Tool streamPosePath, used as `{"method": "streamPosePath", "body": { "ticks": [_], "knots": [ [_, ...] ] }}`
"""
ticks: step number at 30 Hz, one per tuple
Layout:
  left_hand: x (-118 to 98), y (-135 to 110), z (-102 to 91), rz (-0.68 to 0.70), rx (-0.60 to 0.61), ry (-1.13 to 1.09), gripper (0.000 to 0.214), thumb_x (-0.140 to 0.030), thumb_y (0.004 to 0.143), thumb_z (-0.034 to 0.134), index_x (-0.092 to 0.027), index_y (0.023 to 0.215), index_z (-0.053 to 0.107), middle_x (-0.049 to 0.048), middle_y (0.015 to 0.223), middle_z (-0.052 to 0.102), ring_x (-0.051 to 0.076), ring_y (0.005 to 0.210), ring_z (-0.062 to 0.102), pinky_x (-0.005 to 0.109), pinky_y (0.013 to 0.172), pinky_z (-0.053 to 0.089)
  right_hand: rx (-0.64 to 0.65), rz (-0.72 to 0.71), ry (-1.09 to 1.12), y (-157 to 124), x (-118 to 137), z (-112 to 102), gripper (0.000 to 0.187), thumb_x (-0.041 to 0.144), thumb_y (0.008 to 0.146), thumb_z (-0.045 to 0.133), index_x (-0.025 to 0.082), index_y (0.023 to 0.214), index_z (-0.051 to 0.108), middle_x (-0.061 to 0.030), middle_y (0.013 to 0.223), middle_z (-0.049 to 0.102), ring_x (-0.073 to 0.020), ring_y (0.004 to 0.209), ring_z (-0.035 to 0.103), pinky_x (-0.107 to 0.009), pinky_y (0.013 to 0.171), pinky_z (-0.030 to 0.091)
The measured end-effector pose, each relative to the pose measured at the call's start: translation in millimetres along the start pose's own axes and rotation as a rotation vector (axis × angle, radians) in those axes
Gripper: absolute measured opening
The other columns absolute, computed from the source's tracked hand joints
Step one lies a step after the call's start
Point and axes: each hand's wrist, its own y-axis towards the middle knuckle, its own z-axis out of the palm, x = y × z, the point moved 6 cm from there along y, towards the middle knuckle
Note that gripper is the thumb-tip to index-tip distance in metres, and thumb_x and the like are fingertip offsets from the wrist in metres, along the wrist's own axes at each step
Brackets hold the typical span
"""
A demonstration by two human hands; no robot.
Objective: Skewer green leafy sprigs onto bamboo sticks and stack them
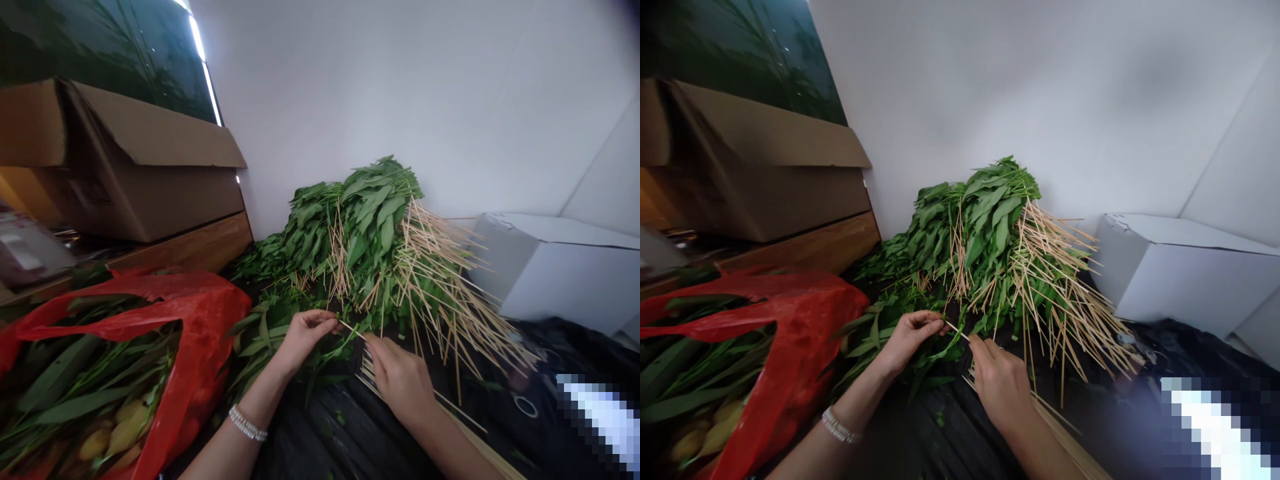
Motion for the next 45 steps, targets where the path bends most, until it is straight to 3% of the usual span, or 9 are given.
{"method": "streamPosePath", "body": {
  "ticks": [8, 18, 23, 30, 37, 39, 42, 45],
  "knots": [
    [-1, 0, -1.0, -0.012, 0.006, 0.077, 0.024, -0.034, 0.065, 0.075, -0.012, 0.075, 0.071, 0.0055, 0.070, 0.071, 0.014, 0.063, 0.061, 0.024, 0.066, 0.048, 0.016, -0.008, -0.017, -1, 0, 2, 0.028, 0.018, 0.093, 0.036, 0.018, 0.109, 0.059, -0.0003, 0.075, 0.063, -0.0124, 0.065, 0.062, -0.023, 0.059, 0.038],
    [3, -2, 7.0, -0.061, 0.143, 0.053, 0.026, -0.036, 0.063, 0.076, -0.012, 0.072, 0.071, 0.0048, 0.065, 0.069, 0.013, 0.060, 0.060, 0.025, 0.065, 0.047, 0.025, -0.027, -0.022, 0, 4, 1, 0.028, 0.015, 0.092, 0.035, 0.017, 0.106, 0.060, -0.0018, 0.074, 0.064, -0.0124, 0.065, 0.063, -0.021, 0.058, 0.042],
    [7, -1, 1.8, -0.088, 0.080, 0.004, 0.031, -0.036, 0.059, 0.079, -0.013, 0.079, 0.071, 0.0047, 0.072, 0.070, 0.014, 0.066, 0.061, 0.025, 0.068, 0.046, -0.004, -0.020, 0.028, 1, 5, 1, 0.028, 0.015, 0.093, 0.035, 0.017, 0.106, 0.060, -0.0025, 0.075, 0.064, -0.0125, 0.069, 0.063, -0.021, 0.062, 0.043],
    [13, -2, 0.1, -0.134, 0.059, -0.011, 0.028, -0.032, 0.056, 0.081, -0.014, 0.075, 0.072, 0.0026, 0.069, 0.069, 0.011, 0.062, 0.059, 0.023, 0.066, 0.045, 0.022, -0.011, 0.065, -1, 5, 4, 0.028, 0.015, 0.093, 0.034, 0.017, 0.106, 0.059, -0.0020, 0.075, 0.063, -0.0129, 0.070, 0.063, -0.022, 0.064, 0.043],
    [12, -4, 13.3, -0.082, 0.166, 0.068, 0.026, -0.037, 0.058, 0.079, -0.014, 0.068, 0.072, 0.0019, 0.064, 0.066, 0.012, 0.060, 0.056, 0.023, 0.062, 0.044, 0.023, -0.016, 0.077, -1, 7, 7, 0.027, 0.015, 0.093, 0.034, 0.018, 0.106, 0.058, -0.0018, 0.075, 0.063, -0.0124, 0.068, 0.062, -0.022, 0.062, 0.042],
    [7, -3, 8.2, -0.033, 0.133, 0.106, 0.029, -0.043, 0.065, 0.073, -0.015, 0.071, 0.073, 0.0035, 0.068, 0.068, 0.015, 0.064, 0.059, 0.024, 0.064, 0.045, 0.013, -0.026, 0.090, 0, 10, 4, 0.026, 0.015, 0.093, 0.034, 0.017, 0.102, 0.058, -0.0016, 0.074, 0.062, -0.0121, 0.067, 0.061, -0.023, 0.063, 0.040],
    [-2, 1, -8.4, 0.036, 0.005, 0.118, 0.046, -0.055, 0.080, 0.051, -0.015, 0.076, 0.074, 0.0069, 0.077, 0.071, 0.017, 0.072, 0.062, 0.025, 0.068, 0.046, -0.019, -0.097, 0.115, 1, 19, -8, 0.023, 0.016, 0.093, 0.035, 0.018, 0.090, 0.058, -0.0008, 0.067, 0.058, -0.0118, 0.060, 0.055, -0.024, 0.061, 0.037],
    [-5, 5, -27.0, 0.049, -0.153, 0.111, 0.055, -0.058, 0.084, 0.041, -0.014, 0.077, 0.073, 0.0085, 0.079, 0.071, 0.017, 0.069, 0.062, 0.024, 0.062, 0.044, -0.048, -0.213, 0.159, 1, 31, -21, 0.020, 0.016, 0.089, 0.038, 0.018, 0.081, 0.056, -0.0009, 0.063, 0.053, -0.0127, 0.056, 0.049, -0.026, 0.058, 0.035]
  ]
}}
